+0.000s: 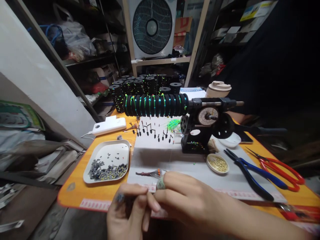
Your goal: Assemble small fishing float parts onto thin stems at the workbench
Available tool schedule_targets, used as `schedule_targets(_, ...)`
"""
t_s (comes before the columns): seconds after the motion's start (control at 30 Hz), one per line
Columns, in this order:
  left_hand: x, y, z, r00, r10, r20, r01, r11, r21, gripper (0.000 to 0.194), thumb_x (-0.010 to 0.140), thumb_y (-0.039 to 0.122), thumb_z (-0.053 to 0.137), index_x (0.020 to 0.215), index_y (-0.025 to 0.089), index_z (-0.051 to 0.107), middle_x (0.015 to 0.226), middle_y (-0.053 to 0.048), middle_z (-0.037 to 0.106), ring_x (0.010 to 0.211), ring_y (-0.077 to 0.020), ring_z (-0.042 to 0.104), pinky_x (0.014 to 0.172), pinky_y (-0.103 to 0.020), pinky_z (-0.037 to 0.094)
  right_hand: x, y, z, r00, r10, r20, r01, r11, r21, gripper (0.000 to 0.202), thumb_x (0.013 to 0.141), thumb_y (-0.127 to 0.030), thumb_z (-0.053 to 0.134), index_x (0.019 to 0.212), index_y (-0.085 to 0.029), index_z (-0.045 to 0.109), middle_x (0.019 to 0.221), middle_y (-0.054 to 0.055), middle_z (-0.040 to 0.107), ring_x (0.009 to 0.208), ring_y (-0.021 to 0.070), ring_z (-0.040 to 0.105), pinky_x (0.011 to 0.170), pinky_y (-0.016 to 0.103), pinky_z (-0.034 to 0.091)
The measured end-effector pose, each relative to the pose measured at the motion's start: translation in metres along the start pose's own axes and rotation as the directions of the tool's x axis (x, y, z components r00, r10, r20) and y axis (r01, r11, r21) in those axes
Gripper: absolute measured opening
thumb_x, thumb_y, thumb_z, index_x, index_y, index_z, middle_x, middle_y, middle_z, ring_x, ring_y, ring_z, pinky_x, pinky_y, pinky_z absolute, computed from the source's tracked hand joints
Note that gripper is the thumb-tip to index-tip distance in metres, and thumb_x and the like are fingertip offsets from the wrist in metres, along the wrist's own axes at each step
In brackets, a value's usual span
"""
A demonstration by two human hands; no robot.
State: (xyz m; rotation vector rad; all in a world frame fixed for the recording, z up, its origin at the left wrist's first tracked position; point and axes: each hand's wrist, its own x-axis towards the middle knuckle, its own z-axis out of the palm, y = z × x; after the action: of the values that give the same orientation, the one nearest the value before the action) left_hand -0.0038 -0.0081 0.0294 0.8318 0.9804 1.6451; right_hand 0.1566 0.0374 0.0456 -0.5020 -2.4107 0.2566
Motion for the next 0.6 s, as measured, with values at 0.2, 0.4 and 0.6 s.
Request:
schedule_targets(0.2,0.011,-0.009,0.001,0.97,-0.175,0.168,0.192,0.978,-0.086,0.017,0.089,0.036,0.07,0.093,0.019,0.067,0.085,-0.001,0.066,0.049,-0.0027,0.046,0.054,-0.017,0.04,0.003,0.001,-0.01,0.935,0.325,-0.145,-0.284,0.927,0.244,0.007,0.09,-0.012,0.059,0.086,-0.015,0.064,0.072,-0.001,0.049,0.064,0.0115,0.047,0.056,0.022,0.038)
schedule_targets(0.4,0.004,-0.018,0.006,0.926,-0.262,0.272,0.285,0.957,-0.05,0.022,0.091,0.041,0.066,0.088,0.02,0.061,0.071,0.004,0.055,0.052,-0.0053,0.05,0.051,-0.017,0.037,0.005,0.004,-0.012,0.863,0.497,-0.089,-0.433,0.819,0.377,0.012,0.094,-0.022,0.063,0.091,-0.021,0.073,0.074,-0.001,0.053,0.069,0.0118,0.049,0.061,0.022,0.04)
schedule_targets(0.6,-0.002,-0.018,0.012,0.958,-0.231,0.17,0.214,0.971,0.11,0.031,0.09,0.048,0.066,0.082,0.02,0.056,0.063,0.005,0.051,0.056,-0.0076,0.045,0.055,-0.017,0.038,0.005,0.001,-0.01,0.846,0.521,-0.113,-0.451,0.812,0.37,0.013,0.091,-0.021,0.064,0.086,-0.021,0.076,0.069,-0.001,0.053,0.067,0.0126,0.049,0.058,0.023,0.039)
